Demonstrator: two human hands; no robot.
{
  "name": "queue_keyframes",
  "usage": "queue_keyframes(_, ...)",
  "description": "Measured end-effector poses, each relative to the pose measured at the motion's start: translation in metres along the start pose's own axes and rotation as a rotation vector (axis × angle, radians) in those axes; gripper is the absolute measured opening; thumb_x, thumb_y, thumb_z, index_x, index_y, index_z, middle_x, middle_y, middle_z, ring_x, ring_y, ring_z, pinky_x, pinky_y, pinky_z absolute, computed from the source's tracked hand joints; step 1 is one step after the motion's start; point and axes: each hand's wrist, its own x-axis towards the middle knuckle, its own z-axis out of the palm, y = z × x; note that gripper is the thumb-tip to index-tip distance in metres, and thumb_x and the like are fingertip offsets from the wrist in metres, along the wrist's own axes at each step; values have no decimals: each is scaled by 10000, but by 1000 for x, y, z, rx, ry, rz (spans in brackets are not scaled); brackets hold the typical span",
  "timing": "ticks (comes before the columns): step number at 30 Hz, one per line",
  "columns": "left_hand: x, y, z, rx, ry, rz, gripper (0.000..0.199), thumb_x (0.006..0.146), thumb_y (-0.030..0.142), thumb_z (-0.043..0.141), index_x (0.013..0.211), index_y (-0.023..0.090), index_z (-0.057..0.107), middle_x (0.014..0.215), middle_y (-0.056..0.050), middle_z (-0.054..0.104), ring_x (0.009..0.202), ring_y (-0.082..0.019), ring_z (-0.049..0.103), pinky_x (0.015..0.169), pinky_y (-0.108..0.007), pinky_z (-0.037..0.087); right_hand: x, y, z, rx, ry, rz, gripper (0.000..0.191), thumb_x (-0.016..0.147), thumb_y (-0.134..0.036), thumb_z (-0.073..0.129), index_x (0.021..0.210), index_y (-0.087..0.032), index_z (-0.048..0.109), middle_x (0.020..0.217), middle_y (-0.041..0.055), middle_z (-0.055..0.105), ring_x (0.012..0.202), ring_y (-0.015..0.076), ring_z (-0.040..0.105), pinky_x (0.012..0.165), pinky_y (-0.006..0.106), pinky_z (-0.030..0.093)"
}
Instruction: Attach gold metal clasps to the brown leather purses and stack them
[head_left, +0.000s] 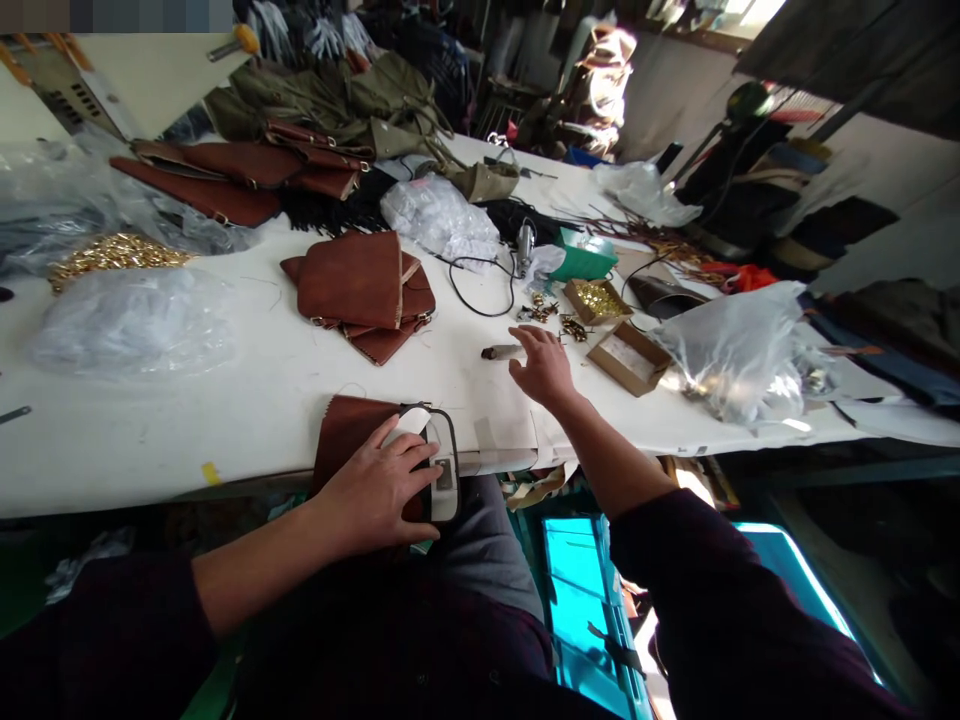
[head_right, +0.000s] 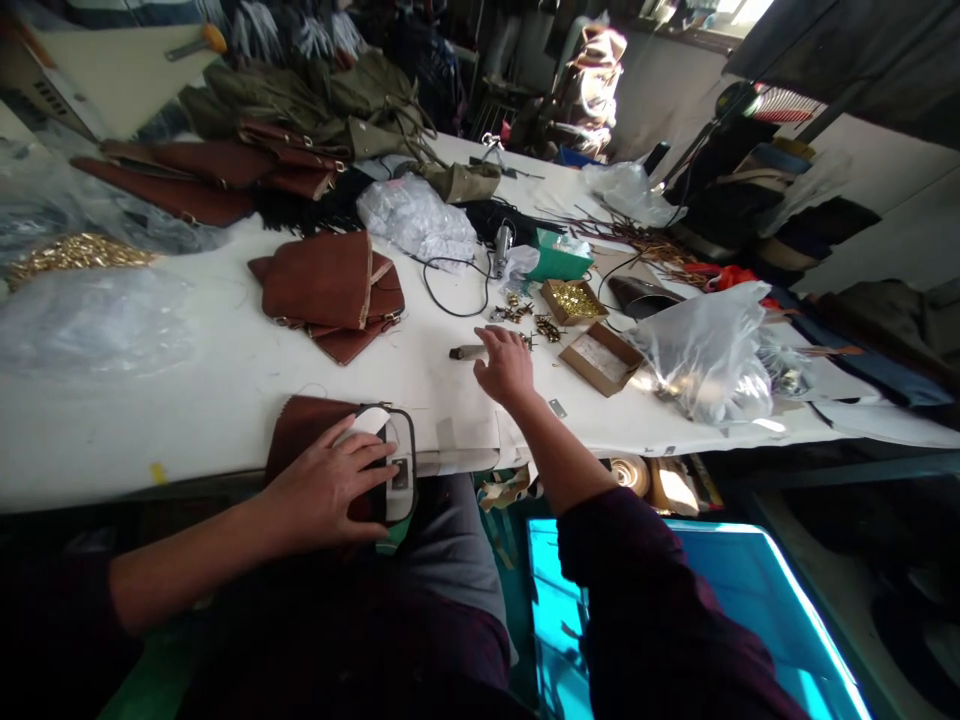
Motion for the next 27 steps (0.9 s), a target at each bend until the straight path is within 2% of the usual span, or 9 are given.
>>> queue_keyframes(1,0,-1,1,-1,2,0,680,831,705,768,1326,239,740,1474,-118,676,1355,-343,580,1322,-615,176,13,6,3,-54,-79,-66,563,907,-179,643,1469,-212,625,1519,145,611,1381,363,535,1122,516,431)
queue_keyframes(3,1,-1,2,-5,4,-5,684,810,696,794,1316,238,746,1467,-117,683,1344,-344,590,1322,-614,181,32,13,8,-103,-215,-130,496,920,-196,640,1414,-215,671,1427,153,672,1315,372,580,1124,539,408)
queue_keyframes(6,2,-2,1,-17,-12,-21,693,808,687,801,1323,227,744,1472,-118,680,1351,-350,586,1314,-627,191,36,8,7,-8,-224,-125,440,929,-268,638,1365,-224,686,1312,143,705,1138,333,660,1027,485,467)
queue_keyframes(8,2,-2,0,-26,-27,-23,695,833,696,774,1338,220,736,1485,-121,670,1366,-352,573,1314,-635,188,22,-6,4,304,-172,-73,431,929,-312,610,1350,-230,650,1251,119,705,1042,286,679,930,418,518)
queue_keyframes(12,1,-1,-2,-28,-32,-10,691,847,679,767,1351,209,731,1478,-132,669,1366,-359,561,1319,-649,172,-32,-63,3,1256,-50,153,270,955,-465,504,1103,-251,577,946,30,657,712,178,632,657,318,542)
queue_keyframes(15,1,0,-3,-15,-38,0,702,834,664,785,1354,195,729,1460,-144,675,1356,-369,561,1316,-659,173,-68,-110,11,1585,21,303,325,926,-560,601,889,-260,482,754,-36,538,520,117,489,493,268,438)
queue_keyframes(19,2,3,-5,11,-42,5,695,833,669,779,1338,195,728,1417,-147,694,1344,-362,566,1315,-646,172,-88,-142,19,1604,90,346,495,893,-612,716,778,-259,388,636,-66,457,448,90,412,425,252,349)
queue_keyframes(23,2,4,-4,21,-42,-1,714,823,661,792,1337,171,720,1389,-149,705,1330,-361,574,1322,-633,158,-94,-147,20,1461,98,306,521,914,-649,671,746,-264,363,598,-62,452,456,100,396,443,261,361)
queue_keyframes(27,2,4,-3,7,-47,-9,742,826,670,781,1365,168,691,1380,-134,715,1335,-349,573,1337,-609,116,-101,-147,18,1313,35,276,494,911,-682,635,746,-271,419,598,-40,471,510,135,447,490,282,416)
